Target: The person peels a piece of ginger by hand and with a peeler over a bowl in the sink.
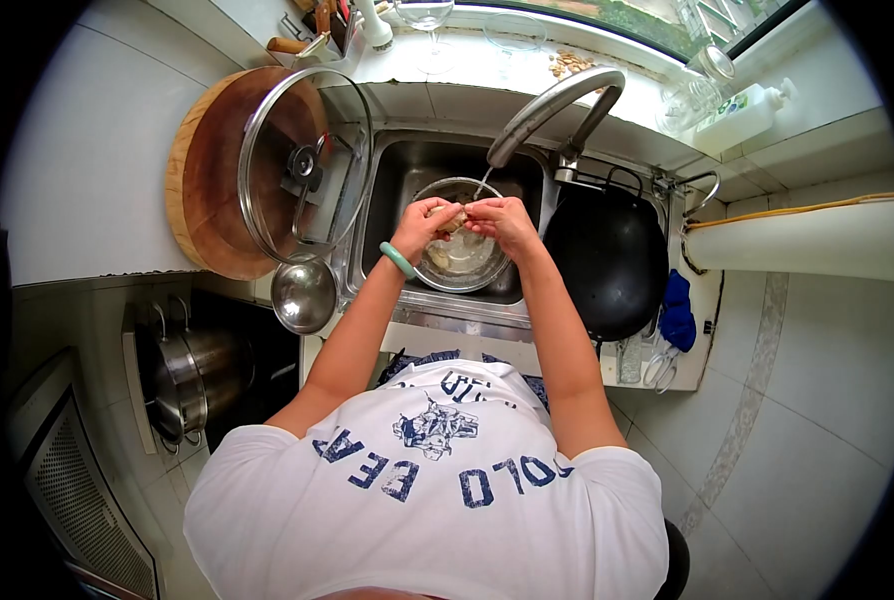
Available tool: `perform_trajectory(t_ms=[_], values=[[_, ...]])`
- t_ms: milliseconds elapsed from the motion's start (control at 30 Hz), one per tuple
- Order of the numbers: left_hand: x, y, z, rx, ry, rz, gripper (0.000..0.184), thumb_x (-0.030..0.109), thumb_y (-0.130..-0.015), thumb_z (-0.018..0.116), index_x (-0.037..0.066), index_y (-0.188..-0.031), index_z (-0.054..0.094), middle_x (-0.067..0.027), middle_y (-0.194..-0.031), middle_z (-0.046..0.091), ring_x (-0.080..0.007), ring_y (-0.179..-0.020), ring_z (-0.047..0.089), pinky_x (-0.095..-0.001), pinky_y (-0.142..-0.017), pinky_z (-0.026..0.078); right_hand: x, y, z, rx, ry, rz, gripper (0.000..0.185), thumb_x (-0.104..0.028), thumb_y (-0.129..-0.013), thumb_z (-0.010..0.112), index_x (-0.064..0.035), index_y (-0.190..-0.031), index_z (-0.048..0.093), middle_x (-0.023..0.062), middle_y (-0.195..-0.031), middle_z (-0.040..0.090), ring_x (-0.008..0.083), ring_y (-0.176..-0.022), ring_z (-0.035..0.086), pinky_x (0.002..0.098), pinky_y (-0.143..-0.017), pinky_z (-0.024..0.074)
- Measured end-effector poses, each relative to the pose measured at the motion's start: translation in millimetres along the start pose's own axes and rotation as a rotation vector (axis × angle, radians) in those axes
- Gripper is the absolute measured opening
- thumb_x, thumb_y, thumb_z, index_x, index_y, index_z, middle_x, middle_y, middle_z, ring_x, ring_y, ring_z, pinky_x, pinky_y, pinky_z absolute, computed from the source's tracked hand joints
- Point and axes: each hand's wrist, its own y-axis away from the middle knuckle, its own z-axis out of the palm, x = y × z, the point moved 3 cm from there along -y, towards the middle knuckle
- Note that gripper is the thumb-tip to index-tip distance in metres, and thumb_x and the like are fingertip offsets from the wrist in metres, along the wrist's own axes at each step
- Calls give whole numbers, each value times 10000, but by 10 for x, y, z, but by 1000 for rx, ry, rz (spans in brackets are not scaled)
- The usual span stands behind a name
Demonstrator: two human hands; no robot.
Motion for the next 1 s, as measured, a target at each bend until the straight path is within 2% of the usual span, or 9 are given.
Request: perform_trajectory(t_ms=[267,333,433,567,633,833,1000], values=[[27,-14,17,-17,36,-5,167,195,-836,603,29,-853,614,-26,-761,619,-83,-680,582,-211,-561,479,-46,-3,18,-33,37,-54,150,-71,-807,610,65,-869,621,100,-768,630,132,-656,606,210,-621,506],[18,-31,14,-47,19,15,171,215,-844,596,47,-876,601,-15,-786,618,-76,-717,571,-217,-605,463,-57,3,30,-36,28,-70,155,-77,-813,607,66,-871,621,99,-773,630,133,-657,606,213,-626,507],[50,-32,37,-12,-65,36,160,213,-845,594,55,-875,601,-3,-783,615,-72,-715,569,-217,-605,454,-53,2,27,-14,-27,-49,159,-76,-804,623,65,-877,621,97,-781,631,136,-662,608,220,-632,509],[-12,-87,45,9,-77,61,155,213,-843,598,62,-877,602,10,-779,613,-66,-715,565,-213,-613,444,-74,22,33,12,109,-173,186,-66,-762,670,58,-893,628,100,-800,640,135,-687,613,224,-635,509],[83,-53,111,20,21,32,150,213,-843,600,67,-878,603,10,-779,612,-65,-716,563,-210,-623,438,-66,9,13,26,128,-202,199,-61,-746,685,55,-898,630,102,-807,643,134,-696,614,223,-633,508],[128,-88,230,-72,157,129,149,190,-845,593,51,-901,599,-8,-803,620,-79,-732,580,-224,-669,466,-68,12,-43,48,37,-227,180,-4,-732,670,55,-897,632,99,-821,644,136,-711,613,220,-665,503],[110,-175,314,-82,203,189,124,152,-856,574,39,-904,593,-16,-807,622,-85,-728,584,-222,-664,473,-17,-53,-78,104,-211,-149,192,34,-742,623,44,-932,606,92,-890,627,133,-772,601,211,-696,499]])
